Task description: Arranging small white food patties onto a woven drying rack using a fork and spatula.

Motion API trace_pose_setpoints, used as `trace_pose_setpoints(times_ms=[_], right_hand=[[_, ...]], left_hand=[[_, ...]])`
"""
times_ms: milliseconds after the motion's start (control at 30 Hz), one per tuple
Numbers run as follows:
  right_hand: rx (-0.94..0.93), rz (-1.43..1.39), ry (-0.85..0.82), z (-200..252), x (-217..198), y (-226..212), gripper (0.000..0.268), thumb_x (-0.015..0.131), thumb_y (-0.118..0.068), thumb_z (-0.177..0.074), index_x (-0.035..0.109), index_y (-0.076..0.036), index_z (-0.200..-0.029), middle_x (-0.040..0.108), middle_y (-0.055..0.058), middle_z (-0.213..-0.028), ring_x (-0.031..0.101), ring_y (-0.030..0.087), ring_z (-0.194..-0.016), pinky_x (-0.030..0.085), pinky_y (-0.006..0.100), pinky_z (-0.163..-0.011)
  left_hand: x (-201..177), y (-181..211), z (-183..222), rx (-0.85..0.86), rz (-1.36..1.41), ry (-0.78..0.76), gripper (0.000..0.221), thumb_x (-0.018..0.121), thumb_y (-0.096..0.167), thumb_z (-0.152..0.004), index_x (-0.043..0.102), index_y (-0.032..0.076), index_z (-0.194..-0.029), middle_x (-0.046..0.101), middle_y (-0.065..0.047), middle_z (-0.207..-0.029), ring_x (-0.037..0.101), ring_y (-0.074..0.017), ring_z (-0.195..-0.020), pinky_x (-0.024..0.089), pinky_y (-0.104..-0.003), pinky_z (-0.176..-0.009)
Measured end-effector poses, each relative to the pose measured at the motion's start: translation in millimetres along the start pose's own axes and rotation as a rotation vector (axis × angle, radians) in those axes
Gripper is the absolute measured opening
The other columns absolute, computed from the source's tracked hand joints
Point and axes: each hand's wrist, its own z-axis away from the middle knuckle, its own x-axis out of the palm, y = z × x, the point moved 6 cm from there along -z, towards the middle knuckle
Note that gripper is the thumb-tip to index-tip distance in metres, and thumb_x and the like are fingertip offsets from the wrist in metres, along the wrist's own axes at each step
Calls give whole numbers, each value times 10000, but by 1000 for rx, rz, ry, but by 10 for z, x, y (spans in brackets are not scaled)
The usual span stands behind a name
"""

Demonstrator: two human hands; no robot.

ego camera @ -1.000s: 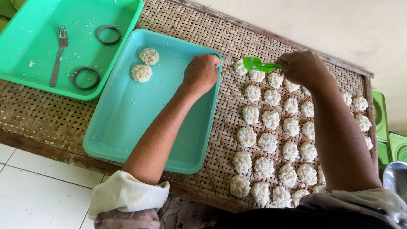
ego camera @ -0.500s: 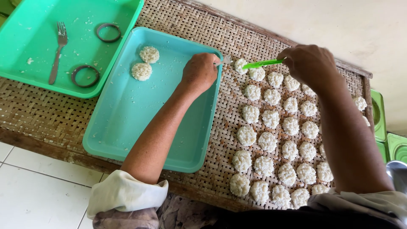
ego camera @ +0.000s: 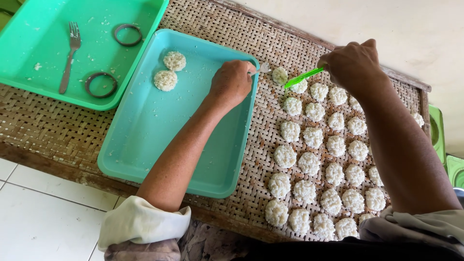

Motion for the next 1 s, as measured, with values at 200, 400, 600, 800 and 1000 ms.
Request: trace_pose_setpoints(times_ms=[200, 400, 600, 800, 1000], right_hand=[[14, 244, 204, 1, -186, 12, 312, 687, -275, -1009, 697, -474, -1250, 746, -176, -929, 580, 81, -706, 422, 364, -833], [24, 62, 354, 99, -267, -130, 224, 730, -214, -1007, 771, -364, -1167, 751, -147, -887, 559, 83, -656, 402, 356, -827], [77, 133, 325, 176, -228, -108, 197, 578, -327, -1137, 735, -421, -1210, 743, -132, -903, 500, 62, -600, 402, 308, -750], [86, -297, 247, 314, -343, -25, 258, 500, -310, -1177, 723, -305, -1307, 763, -11, -1116, 685, 177, -754, 516, 409, -805], [-272, -817, 490, 424, -1107, -853, 223, 677, 27, -1025, 754, -67, -1211, 749, 169, -1032, 652, 184, -650, 583, 245, -550]], left_hand=[[13, 12, 16, 8, 17, 2, 286, 572, 14, -941, 717, 22, -1187, 755, -173, -1091, 753, -218, -795, 634, -344, -709], [-62, 28, 45, -1, 27, -1, 300, 578, 4, -932, 717, 25, -1197, 756, -171, -1117, 760, -232, -846, 636, -358, -767], [-392, -175, 106, 35, 34, 54, 287, 574, -1, -961, 712, -5, -1212, 757, -202, -962, 629, -141, -491, 500, -230, -386], [-1217, -518, 566, 2, -105, 275, 301, 585, 38, -867, 770, 33, -1104, 778, -160, -1037, 728, -360, -863, 566, -478, -828], [-1696, -892, 1158, -86, -150, 398, 290, 599, -11, -851, 745, -64, -1095, 768, -218, -998, 721, -395, -800, 556, -494, -731]])
